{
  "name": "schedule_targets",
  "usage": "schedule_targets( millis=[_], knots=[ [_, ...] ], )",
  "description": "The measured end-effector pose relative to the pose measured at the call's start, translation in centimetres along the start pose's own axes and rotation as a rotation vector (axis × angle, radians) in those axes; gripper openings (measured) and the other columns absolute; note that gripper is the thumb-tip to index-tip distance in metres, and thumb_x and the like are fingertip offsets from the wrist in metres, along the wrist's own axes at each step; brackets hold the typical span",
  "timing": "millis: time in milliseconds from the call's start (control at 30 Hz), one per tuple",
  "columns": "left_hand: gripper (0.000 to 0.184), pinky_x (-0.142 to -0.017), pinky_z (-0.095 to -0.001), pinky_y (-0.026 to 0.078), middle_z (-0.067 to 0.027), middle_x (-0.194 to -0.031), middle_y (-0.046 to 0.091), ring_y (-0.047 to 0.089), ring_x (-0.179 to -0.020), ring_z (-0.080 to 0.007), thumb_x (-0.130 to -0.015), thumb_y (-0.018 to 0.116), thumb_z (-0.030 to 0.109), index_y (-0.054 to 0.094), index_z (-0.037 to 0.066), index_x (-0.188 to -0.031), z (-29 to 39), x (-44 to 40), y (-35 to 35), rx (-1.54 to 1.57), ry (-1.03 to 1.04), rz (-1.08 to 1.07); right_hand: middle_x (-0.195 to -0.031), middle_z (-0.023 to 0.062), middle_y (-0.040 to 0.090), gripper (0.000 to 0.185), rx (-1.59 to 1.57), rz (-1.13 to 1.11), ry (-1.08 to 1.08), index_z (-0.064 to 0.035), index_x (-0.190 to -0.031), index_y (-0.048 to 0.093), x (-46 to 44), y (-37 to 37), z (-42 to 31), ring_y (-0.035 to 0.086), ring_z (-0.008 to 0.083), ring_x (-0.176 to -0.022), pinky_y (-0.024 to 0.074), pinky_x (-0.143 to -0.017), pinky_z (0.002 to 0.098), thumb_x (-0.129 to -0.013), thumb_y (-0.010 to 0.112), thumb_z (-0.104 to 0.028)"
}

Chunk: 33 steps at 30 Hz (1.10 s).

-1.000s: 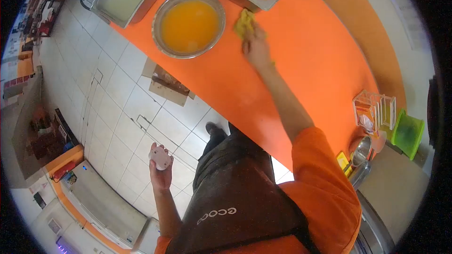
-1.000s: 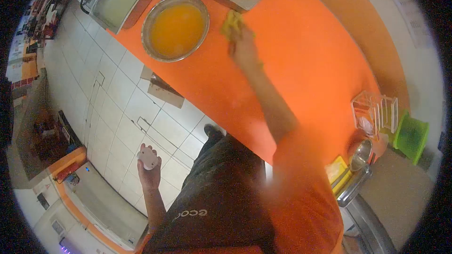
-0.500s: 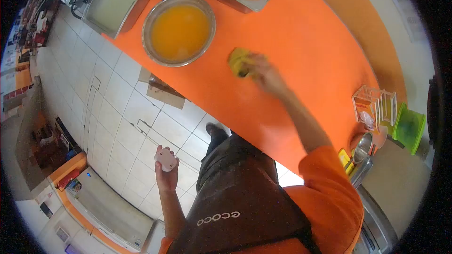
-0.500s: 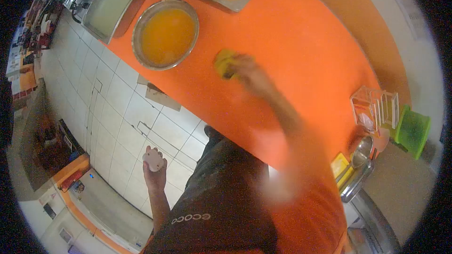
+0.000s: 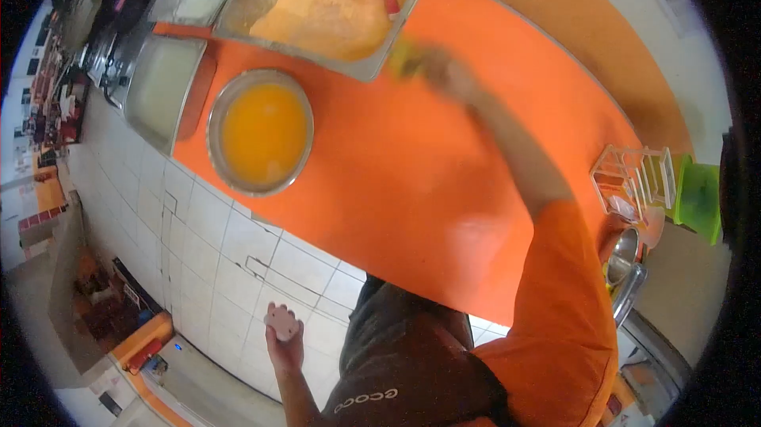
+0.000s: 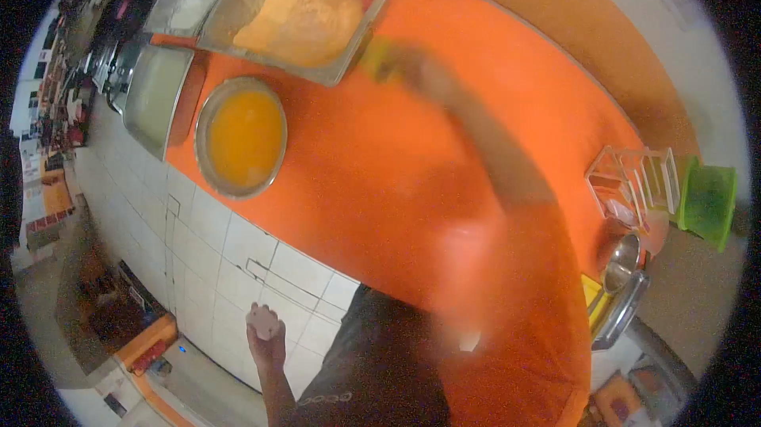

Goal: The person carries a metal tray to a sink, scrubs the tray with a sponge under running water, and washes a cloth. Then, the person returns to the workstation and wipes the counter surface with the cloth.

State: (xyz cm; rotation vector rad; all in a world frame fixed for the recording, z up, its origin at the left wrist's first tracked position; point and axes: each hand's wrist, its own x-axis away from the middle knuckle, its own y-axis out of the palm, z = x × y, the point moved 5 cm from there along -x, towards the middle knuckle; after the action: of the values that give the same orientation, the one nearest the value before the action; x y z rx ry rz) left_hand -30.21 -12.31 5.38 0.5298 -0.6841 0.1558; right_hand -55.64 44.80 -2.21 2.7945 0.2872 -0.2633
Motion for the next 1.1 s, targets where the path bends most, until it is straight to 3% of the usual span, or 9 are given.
schedule_targets(
  millis=[100,200,300,400,500,667,933,967,1100],
  knots=[
    [0.059,-0.091,-0.0384,0.050,-0.0090,-0.130,0.051,0.053,-0.114,-0.0227,-0.094,0.059,0.037,0.037,0.013,-0.143,-0.2,1.1,-0.7,-0.007,0.009,0.048,-0.116,0.0200,0.062,0.030,1.530,0.757,-0.010,-0.0077,-0.115,0.062,-2.2,-15.6,-5.5,0.059,0.0362,-0.098,0.0491,-0.082,0.0474,-0.089,0.048,-0.009],
    [0.061,-0.091,-0.0376,0.045,-0.0076,-0.132,0.051,0.052,-0.112,-0.0215,-0.092,0.060,0.038,0.036,0.014,-0.144,-0.4,0.0,1.1,-0.013,0.019,0.096,-0.115,0.0219,0.060,0.032,1.580,0.904,-0.105,-0.0084,-0.115,0.062,-5.4,-17.5,-0.4,0.058,0.0402,-0.100,0.0479,-0.086,0.0497,-0.086,0.049,-0.006],
    [0.059,-0.091,-0.0369,0.044,-0.0071,-0.132,0.051,0.052,-0.110,-0.0211,-0.093,0.059,0.037,0.038,0.015,-0.143,-0.3,-1.5,2.1,0.058,0.012,0.110,-0.112,0.0217,0.063,0.031,1.615,0.453,-0.363,-0.0022,-0.115,0.059,-1.9,-6.3,-2.4,0.058,0.0404,-0.105,0.0461,-0.090,0.0502,-0.090,0.044,-0.014],
    [0.052,-0.089,-0.0368,0.049,-0.0110,-0.127,0.055,0.056,-0.109,-0.0234,-0.096,0.055,0.036,0.041,0.011,-0.140,1.0,-1.8,4.1,0.064,0.035,0.107,-0.119,0.0226,0.059,0.031,1.037,0.693,0.058,-0.0015,-0.114,0.060,0.8,-14.9,-6.8,0.055,0.0412,-0.110,0.0427,-0.095,0.0496,-0.089,0.047,-0.014],
    [0.051,-0.087,-0.0362,0.052,-0.0132,-0.124,0.056,0.057,-0.109,-0.0244,-0.097,0.053,0.037,0.043,0.008,-0.137,0.9,-3.1,6.1,0.055,0.046,0.054,-0.122,0.0203,0.060,0.031,1.654,0.872,0.179,-0.0028,-0.116,0.060,0.4,-19.7,-5.5,0.057,0.0382,-0.109,0.0434,-0.094,0.0495,-0.089,0.047,-0.013],
    [0.048,-0.087,-0.0359,0.052,-0.0135,-0.123,0.057,0.058,-0.106,-0.0250,-0.096,0.056,0.036,0.046,0.008,-0.134,-0.8,-6.0,10.0,0.156,-0.068,0.034,-0.124,0.0245,0.055,0.035,1.576,0.544,-0.298,-0.0044,-0.115,0.061,-1.1,-12.5,-3.0,0.050,0.0406,-0.118,0.0384,-0.104,0.0484,-0.084,0.047,-0.002],
    [0.047,-0.091,-0.0360,0.048,-0.0078,-0.122,0.058,0.056,-0.107,-0.0213,-0.093,0.060,0.035,0.049,0.013,-0.133,1.6,-5.5,5.3,0.028,-0.001,0.110,-0.118,0.0206,0.062,0.038,1.483,0.909,-0.192,-0.0042,-0.117,0.061,10.5,-15.2,-8.4,0.057,0.0343,-0.112,0.0426,-0.101,0.0453,-0.083,0.047,0.003],
    [0.046,-0.091,-0.0359,0.048,-0.0067,-0.122,0.058,0.056,-0.107,-0.0205,-0.093,0.060,0.035,0.050,0.014,-0.133,2.0,-5.0,3.6,0.024,0.020,0.137,-0.117,0.0189,0.063,0.038,0.991,1.022,-0.212,-0.0049,-0.117,0.062,14.5,-17.6,-8.4,0.059,0.0332,-0.109,0.0471,-0.095,0.0418,-0.084,0.047,0.003],
    [0.043,-0.093,-0.0335,0.046,-0.0028,-0.122,0.059,0.056,-0.108,-0.0171,-0.094,0.059,0.034,0.051,0.015,-0.132,3.9,-3.4,1.2,-0.060,0.073,0.181,-0.112,0.0193,0.063,0.034,1.667,1.359,0.118,-0.0024,-0.113,0.062,20.8,-17.5,-12.4,0.059,0.0355,-0.103,0.0477,-0.090,0.0434,-0.082,0.050,0.002]
  ],
)
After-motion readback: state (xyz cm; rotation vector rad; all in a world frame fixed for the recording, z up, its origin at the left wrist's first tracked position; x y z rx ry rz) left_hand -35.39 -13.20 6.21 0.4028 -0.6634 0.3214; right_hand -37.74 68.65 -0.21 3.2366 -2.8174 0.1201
